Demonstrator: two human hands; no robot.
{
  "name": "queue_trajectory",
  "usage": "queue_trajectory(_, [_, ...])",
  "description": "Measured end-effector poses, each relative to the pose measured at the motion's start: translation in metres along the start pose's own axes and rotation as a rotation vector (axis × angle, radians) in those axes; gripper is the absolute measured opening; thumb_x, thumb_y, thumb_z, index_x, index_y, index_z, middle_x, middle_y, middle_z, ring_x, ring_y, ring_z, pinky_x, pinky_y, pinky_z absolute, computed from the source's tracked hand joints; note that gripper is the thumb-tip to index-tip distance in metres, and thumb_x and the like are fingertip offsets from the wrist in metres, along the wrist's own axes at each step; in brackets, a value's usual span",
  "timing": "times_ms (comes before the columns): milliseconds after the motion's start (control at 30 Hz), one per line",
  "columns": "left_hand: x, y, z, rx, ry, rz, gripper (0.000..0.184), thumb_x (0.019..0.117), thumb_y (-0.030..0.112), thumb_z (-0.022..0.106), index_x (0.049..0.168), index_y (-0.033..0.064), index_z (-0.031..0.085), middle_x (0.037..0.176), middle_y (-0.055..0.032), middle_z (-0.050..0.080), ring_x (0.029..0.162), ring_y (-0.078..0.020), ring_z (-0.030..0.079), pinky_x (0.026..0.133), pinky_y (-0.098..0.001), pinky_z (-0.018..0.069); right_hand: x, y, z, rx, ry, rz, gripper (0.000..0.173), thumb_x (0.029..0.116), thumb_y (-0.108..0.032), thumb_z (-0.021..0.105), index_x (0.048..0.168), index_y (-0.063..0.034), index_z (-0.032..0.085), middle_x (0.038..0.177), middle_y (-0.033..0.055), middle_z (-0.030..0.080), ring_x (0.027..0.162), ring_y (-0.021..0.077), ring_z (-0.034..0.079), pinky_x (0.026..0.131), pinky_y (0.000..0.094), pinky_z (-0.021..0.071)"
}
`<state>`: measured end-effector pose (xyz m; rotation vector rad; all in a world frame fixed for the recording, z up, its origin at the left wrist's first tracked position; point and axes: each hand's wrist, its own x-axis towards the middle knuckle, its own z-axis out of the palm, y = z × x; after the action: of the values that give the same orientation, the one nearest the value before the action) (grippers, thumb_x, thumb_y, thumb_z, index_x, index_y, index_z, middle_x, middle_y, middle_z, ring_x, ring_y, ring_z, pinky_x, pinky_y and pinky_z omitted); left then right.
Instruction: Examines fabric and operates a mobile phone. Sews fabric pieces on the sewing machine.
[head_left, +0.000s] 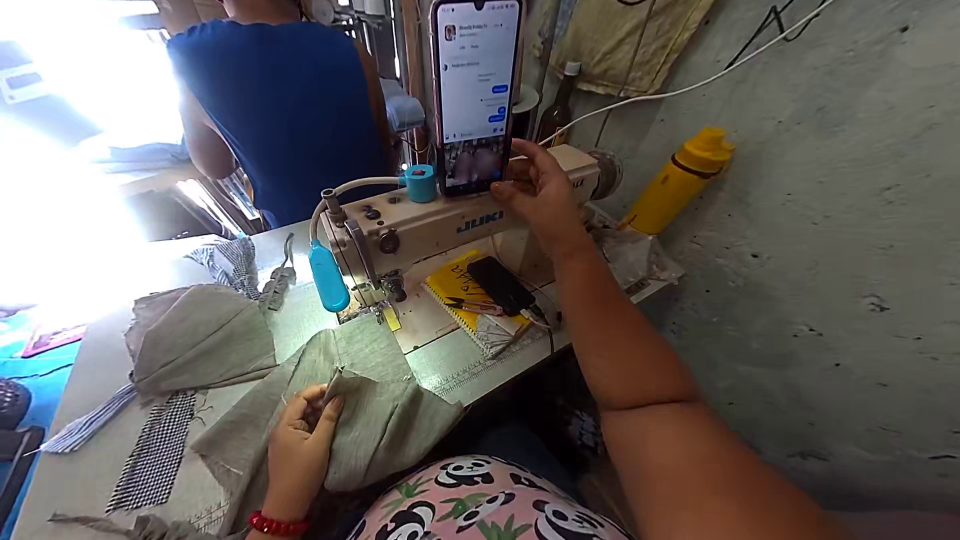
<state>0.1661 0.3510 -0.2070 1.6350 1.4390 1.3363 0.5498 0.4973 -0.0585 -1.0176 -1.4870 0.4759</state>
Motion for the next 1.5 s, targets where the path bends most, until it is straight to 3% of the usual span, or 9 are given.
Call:
queue_trajectory(233, [0.0,0.0,0.001,-0.023,0.004,0.007,0.023,0.0914,0.015,0.067,0.111,0.0021,0.065,0.088,0.0078,0.067,0.074,0.0083,0.061,0.069,-0.0099,0.0518,0.0,-0.002,0.018,-0.087,0.1,0.0,0.06,0.0877,-0.013,0.078,0.14,0.002,0.053,0.108,0.0118,0.071,0.099,0.0159,0.069,0.088,0.032,0.0577])
queue_trajectory(533, [0.0,0.0,0.001,-0.055,0.009,0.005,0.021,0.0907,0.012,0.067,0.11,0.0023,0.065,0.088,0.0088,0.067,0.075,0.0081,0.062,0.071,-0.0098,0.0526,0.0,0.005,0.012,0.028,0.039,-0.004,0.056,0.093,-0.011,0.071,0.143,0.0035,0.049,0.112,0.0132,0.069,0.099,0.0162,0.069,0.087,0.0318,0.0593])
queue_trajectory(867, [-0.001,0.0,0.001,-0.067,0.015,0.015,0.022,0.0905,0.012,0.068,0.11,0.0026,0.066,0.088,0.0092,0.067,0.074,0.0082,0.061,0.07,-0.0096,0.0524,0.0,0.007,0.016,-0.001,0.072,-0.043,0.06,0.0883,-0.011,0.076,0.141,0.0022,0.051,0.108,0.0112,0.07,0.099,0.0146,0.068,0.089,0.0302,0.0574])
queue_trajectory(1033, [-0.001,-0.001,0.0,-0.077,0.012,0.014,0.021,0.0906,0.012,0.068,0.11,0.003,0.065,0.088,0.0094,0.067,0.075,0.0076,0.062,0.071,-0.0101,0.0529,-0.002,0.001,0.004,0.068,-0.008,0.0,0.056,0.0948,-0.012,0.068,0.146,0.0007,0.047,0.116,0.0124,0.067,0.105,0.0165,0.067,0.091,0.0326,0.0571])
queue_trajectory(1133, [-0.001,-0.001,0.0,-0.075,0.007,0.019,0.022,0.0906,0.012,0.068,0.11,0.0023,0.065,0.089,0.0087,0.067,0.076,0.0075,0.062,0.072,-0.0102,0.0531,-0.003,-0.005,0.002,-0.112,0.127,-0.098,0.05,0.0964,-0.015,0.065,0.143,0.0002,0.052,0.12,0.0157,0.065,0.107,0.0191,0.066,0.087,0.0313,0.057])
queue_trajectory(1200, [-0.001,-0.001,0.0,-0.063,0.006,0.022,0.023,0.0907,0.014,0.068,0.11,0.0018,0.065,0.089,0.008,0.068,0.077,0.0075,0.062,0.072,-0.0105,0.0534,-0.005,-0.014,0.003,-0.33,0.206,-0.215,0.048,0.0978,-0.017,0.063,0.142,-0.0004,0.054,0.125,0.0189,0.064,0.112,0.0231,0.064,0.092,0.0345,0.0549])
queue_trajectory(1367, [-0.001,-0.003,0.0,-0.058,0.007,0.027,0.023,0.0914,0.015,0.068,0.11,0.003,0.066,0.088,0.0085,0.067,0.075,0.0073,0.061,0.07,-0.0102,0.0526,-0.006,-0.033,0.014,-0.688,0.261,-0.509,0.044,0.0967,-0.018,0.063,0.138,-0.0032,0.062,0.114,0.0187,0.067,0.105,0.0315,0.063,0.09,0.0454,0.0506])
queue_trajectory(1500, [-0.001,-0.003,0.001,-0.072,0.009,0.027,0.022,0.0908,0.014,0.068,0.11,0.0035,0.066,0.089,0.0083,0.068,0.075,0.0068,0.062,0.07,-0.0104,0.0531,-0.003,-0.037,0.023,-0.857,0.247,-0.543,0.046,0.097,-0.023,0.061,0.142,-0.0127,0.063,0.108,0.0176,0.066,0.099,0.0359,0.059,0.082,0.0506,0.0445])
